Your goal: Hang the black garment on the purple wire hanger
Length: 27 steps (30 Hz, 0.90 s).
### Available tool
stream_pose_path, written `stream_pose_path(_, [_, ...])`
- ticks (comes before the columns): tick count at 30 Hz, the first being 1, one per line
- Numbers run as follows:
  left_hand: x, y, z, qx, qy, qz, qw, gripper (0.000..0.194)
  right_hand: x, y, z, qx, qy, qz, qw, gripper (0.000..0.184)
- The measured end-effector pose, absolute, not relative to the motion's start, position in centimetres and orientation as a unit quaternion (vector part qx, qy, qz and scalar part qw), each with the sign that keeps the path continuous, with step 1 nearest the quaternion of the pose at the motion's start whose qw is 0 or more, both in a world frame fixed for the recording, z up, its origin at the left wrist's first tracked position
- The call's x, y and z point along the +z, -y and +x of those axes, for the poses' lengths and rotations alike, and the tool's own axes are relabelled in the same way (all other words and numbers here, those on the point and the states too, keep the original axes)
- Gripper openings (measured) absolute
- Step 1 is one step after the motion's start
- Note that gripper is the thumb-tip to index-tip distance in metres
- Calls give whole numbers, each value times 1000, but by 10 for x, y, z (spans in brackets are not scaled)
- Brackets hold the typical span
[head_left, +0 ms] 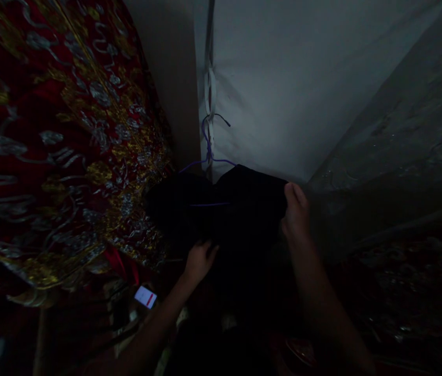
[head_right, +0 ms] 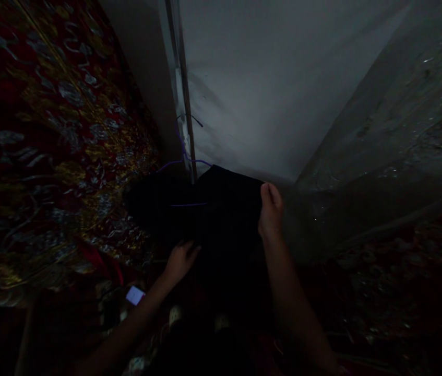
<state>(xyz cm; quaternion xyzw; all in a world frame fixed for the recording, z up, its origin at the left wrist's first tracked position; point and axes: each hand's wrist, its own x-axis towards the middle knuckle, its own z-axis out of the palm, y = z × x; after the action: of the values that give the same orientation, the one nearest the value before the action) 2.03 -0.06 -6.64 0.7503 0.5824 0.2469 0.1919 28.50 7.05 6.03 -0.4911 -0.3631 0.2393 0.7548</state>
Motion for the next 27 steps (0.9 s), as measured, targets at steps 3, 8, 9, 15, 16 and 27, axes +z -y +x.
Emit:
stream_pose_path(3, [-79, 18, 35, 369, -572, 708, 187, 19, 34, -46, 271, 101, 408, -538, 730, 48])
stream_pose_path(8, [-94, 52, 67, 571, -550, 547, 269, 51, -41, 17, 217, 290, 479, -593, 578, 33])
stream_pose_path(9, [-95, 57, 73, 590, -552, 519, 280, 63, -53, 28, 208, 342, 515, -578, 533, 30])
stream_pose_path(15, [-95, 74, 84, 605, -557, 539, 183, 43, -63, 51, 197, 428, 655, -485, 390, 24])
stream_pose_path(16, [-93, 75, 84, 604, -546, 558, 159, 37, -61, 51, 198, 416, 654, -493, 394, 24])
stream_pose_path(27, [-83, 73, 98, 592, -566, 538, 201, 31, -52, 41, 205, 374, 634, -507, 449, 28])
